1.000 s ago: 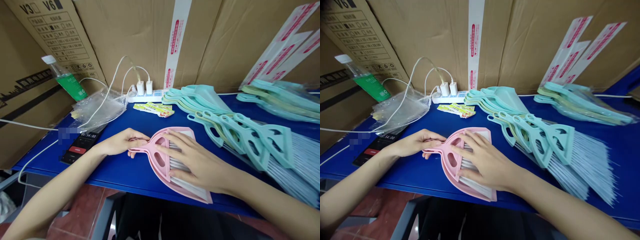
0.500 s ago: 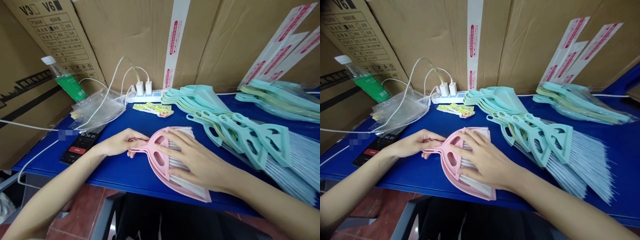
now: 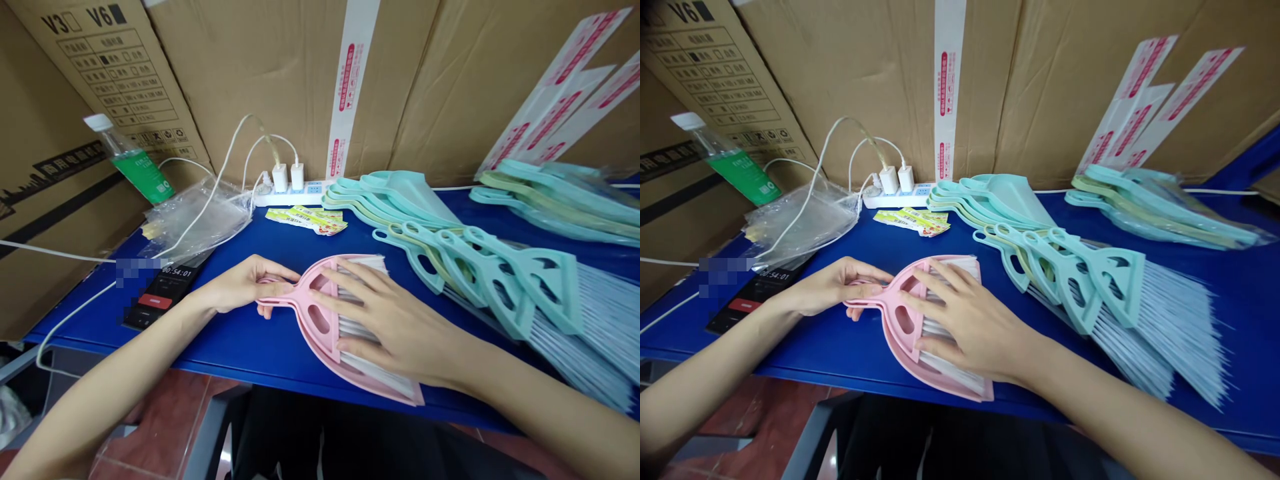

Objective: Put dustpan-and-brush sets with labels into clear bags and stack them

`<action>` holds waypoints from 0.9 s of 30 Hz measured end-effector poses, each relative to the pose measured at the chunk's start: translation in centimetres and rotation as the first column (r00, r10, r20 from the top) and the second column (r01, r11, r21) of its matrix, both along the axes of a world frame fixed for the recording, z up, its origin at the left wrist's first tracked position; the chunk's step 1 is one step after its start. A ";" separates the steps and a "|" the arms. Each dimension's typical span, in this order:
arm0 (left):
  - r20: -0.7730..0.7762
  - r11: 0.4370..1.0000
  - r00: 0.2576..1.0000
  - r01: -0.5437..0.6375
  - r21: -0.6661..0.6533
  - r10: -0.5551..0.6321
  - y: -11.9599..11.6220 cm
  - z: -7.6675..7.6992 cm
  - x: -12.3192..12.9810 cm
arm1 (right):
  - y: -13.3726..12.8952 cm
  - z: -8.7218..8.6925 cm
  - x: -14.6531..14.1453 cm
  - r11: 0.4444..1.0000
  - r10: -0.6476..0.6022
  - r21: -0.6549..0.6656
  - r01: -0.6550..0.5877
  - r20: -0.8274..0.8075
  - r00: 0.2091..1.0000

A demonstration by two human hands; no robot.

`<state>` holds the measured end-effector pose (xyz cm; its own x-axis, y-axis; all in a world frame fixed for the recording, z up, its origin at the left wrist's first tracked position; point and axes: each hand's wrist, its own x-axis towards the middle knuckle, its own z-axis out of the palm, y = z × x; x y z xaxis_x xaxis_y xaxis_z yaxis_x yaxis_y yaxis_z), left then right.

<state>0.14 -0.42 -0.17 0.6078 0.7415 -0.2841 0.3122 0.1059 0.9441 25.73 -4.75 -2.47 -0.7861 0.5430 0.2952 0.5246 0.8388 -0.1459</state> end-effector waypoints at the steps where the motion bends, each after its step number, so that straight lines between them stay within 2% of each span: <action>1: 0.005 1.000 1.000 -0.011 -0.015 0.011 0.0 -0.1 0.0 | 0.0 0.0 0.0 1.000 0.003 0.000 -0.003 -0.006 1.000; 7: 0.037 0.997 0.998 -0.042 -0.059 0.044 -0.1 -0.4 0.0 | 0.0 0.0 0.1 0.999 0.032 -0.009 -0.032 -0.023 0.999; 20: 0.046 1.000 0.999 0.000 0.000 0.000 -0.3 -0.4 0.0 | -0.6 0.2 -0.2 0.999 0.025 -0.041 -0.025 0.009 1.000; 27: -0.014 0.997 0.999 0.053 0.049 -0.052 -0.4 -0.1 -0.2 | -0.6 0.1 0.0 0.999 0.002 -0.047 -0.002 0.007 1.000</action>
<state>-0.03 -0.85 -0.26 0.6425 0.7223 -0.2559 0.3285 0.0421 0.9436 25.74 -5.34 -2.35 -0.7893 0.5545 0.2636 0.5240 0.8322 -0.1813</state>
